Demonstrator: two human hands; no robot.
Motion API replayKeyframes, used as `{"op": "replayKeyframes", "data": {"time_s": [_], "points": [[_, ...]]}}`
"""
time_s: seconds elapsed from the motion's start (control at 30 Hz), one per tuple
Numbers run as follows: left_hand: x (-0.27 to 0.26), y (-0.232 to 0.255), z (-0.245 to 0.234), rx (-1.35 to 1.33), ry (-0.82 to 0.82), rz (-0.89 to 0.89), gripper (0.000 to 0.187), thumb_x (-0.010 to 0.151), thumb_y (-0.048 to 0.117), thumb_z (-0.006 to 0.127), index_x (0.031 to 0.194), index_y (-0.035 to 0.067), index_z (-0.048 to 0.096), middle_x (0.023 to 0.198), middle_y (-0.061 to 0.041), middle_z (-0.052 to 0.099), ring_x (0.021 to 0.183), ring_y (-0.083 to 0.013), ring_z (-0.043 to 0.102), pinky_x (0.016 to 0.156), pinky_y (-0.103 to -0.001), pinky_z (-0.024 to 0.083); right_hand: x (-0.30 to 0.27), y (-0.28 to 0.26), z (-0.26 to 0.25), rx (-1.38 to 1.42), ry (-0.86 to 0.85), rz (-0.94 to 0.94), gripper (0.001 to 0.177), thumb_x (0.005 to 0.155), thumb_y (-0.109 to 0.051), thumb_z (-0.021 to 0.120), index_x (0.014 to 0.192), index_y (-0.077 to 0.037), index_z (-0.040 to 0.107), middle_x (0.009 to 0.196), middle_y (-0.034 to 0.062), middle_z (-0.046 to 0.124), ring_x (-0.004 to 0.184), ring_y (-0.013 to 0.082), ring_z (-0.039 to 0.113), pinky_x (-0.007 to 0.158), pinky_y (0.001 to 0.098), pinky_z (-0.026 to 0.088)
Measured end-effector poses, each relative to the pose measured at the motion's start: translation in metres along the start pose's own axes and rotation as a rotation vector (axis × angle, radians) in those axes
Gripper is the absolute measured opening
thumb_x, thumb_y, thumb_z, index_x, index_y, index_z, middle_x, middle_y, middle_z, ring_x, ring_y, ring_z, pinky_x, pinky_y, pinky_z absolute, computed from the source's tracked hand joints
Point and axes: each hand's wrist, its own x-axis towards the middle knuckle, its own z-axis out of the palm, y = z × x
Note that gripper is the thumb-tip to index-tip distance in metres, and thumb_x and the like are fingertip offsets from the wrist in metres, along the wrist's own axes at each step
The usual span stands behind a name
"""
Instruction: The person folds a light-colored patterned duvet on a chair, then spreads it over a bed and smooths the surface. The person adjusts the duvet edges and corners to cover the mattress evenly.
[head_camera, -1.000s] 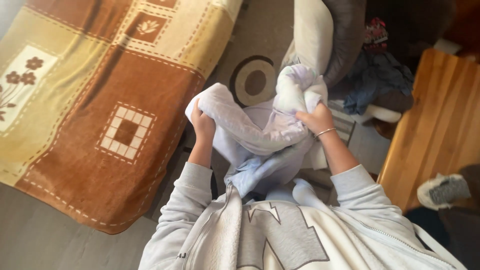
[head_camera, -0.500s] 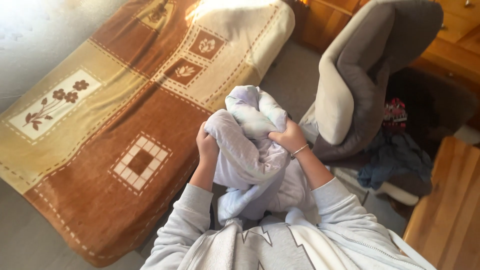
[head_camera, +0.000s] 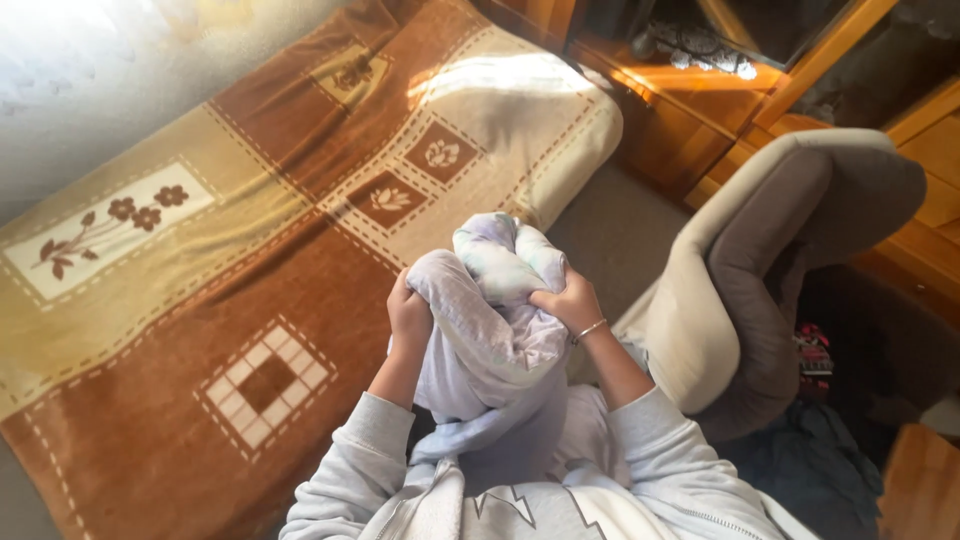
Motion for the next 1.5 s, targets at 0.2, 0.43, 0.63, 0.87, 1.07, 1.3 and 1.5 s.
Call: {"op": "replayKeyframes", "data": {"time_s": [0.2, 0.43, 0.63, 0.87, 1.07, 1.3, 1.5], "points": [[0.129, -0.009, -0.007, -0.003, -0.068, -0.036, 0.022, 0.077, -0.003, 0.047, 0.082, 0.005, 0.066, 0.076, -0.004, 0.058, 0.083, -0.0153, 0.051, 0.086, -0.033, 0.048, 0.077, -0.063, 0.05, 0.047, 0.084, 0.062, 0.072, 0.06, -0.034, 0.084, 0.126, -0.011, 0.068, 0.122, 0.0206, 0.072, 0.125, 0.0368, 0.062, 0.105, 0.0471, 0.051], [0.298, 0.038, -0.013, 0.004, -0.06, 0.057, 0.024, 0.077, 0.0, 0.047, 0.085, 0.005, 0.069, 0.078, -0.004, 0.06, 0.086, -0.0145, 0.053, 0.086, -0.034, 0.049, 0.173, -0.176, 0.097, 0.199, 0.224, 0.048, 0.076, 0.061, -0.037, 0.083, 0.13, -0.01, 0.066, 0.128, 0.0222, 0.068, 0.129, 0.0358, 0.059, 0.109, 0.0469, 0.048], [0.494, 0.018, -0.013, -0.238, 0.023, 0.086, 0.017, 0.088, 0.006, 0.05, 0.074, 0.01, 0.06, 0.056, -0.006, 0.054, 0.047, -0.0147, 0.051, 0.046, -0.027, 0.046, 0.324, -0.235, 0.142, 0.469, 0.289, 0.024, 0.087, 0.07, -0.042, 0.087, 0.147, -0.018, 0.053, 0.145, 0.0168, 0.057, 0.137, 0.0318, 0.052, 0.115, 0.0529, 0.043], [0.513, -0.026, -0.066, 0.135, -0.187, -0.135, 0.075, 0.106, 0.028, 0.062, 0.161, 0.005, 0.016, 0.155, -0.035, 0.037, 0.145, -0.0457, 0.039, 0.119, -0.059, 0.034, 0.344, -0.202, 0.18, 0.664, -0.105, 0.062, 0.096, 0.103, -0.054, 0.059, 0.165, -0.005, 0.004, 0.171, 0.0222, 0.001, 0.158, 0.04, 0.003, 0.12, 0.071, 0.013], [0.454, -0.13, -0.124, 0.118, -0.262, -0.174, 0.072, 0.101, 0.015, 0.07, 0.158, 0.002, 0.028, 0.144, -0.038, 0.048, 0.133, -0.0464, 0.051, 0.11, -0.054, 0.046, 0.302, -0.038, 0.193, 0.638, -0.168, 0.223, 0.084, 0.103, -0.037, 0.066, 0.163, -0.003, 0.017, 0.17, 0.0192, 0.018, 0.155, 0.0416, 0.02, 0.12, 0.0645, 0.025], [0.257, -0.178, -0.175, 0.34, -0.324, -0.448, 0.064, 0.097, 0.026, 0.072, 0.151, 0.005, 0.044, 0.137, -0.024, 0.061, 0.126, -0.0363, 0.06, 0.102, -0.05, 0.052, 0.158, 0.1, 0.187, 0.497, -0.308, 0.434, 0.063, 0.1, -0.02, 0.063, 0.156, -0.006, 0.037, 0.161, 0.0166, 0.039, 0.15, 0.0371, 0.033, 0.119, 0.0573, 0.033], [0.068, -0.211, -0.186, 0.358, -0.321, -0.671, 0.062, 0.097, 0.032, 0.071, 0.148, 0.007, 0.049, 0.141, -0.021, 0.059, 0.127, -0.0351, 0.06, 0.1, -0.049, 0.053, 0.032, 0.256, 0.179, 0.372, -0.417, 0.603, 0.059, 0.096, -0.002, 0.056, 0.153, -0.013, 0.045, 0.156, 0.0064, 0.05, 0.149, 0.0297, 0.038, 0.117, 0.0488, 0.038]]}}
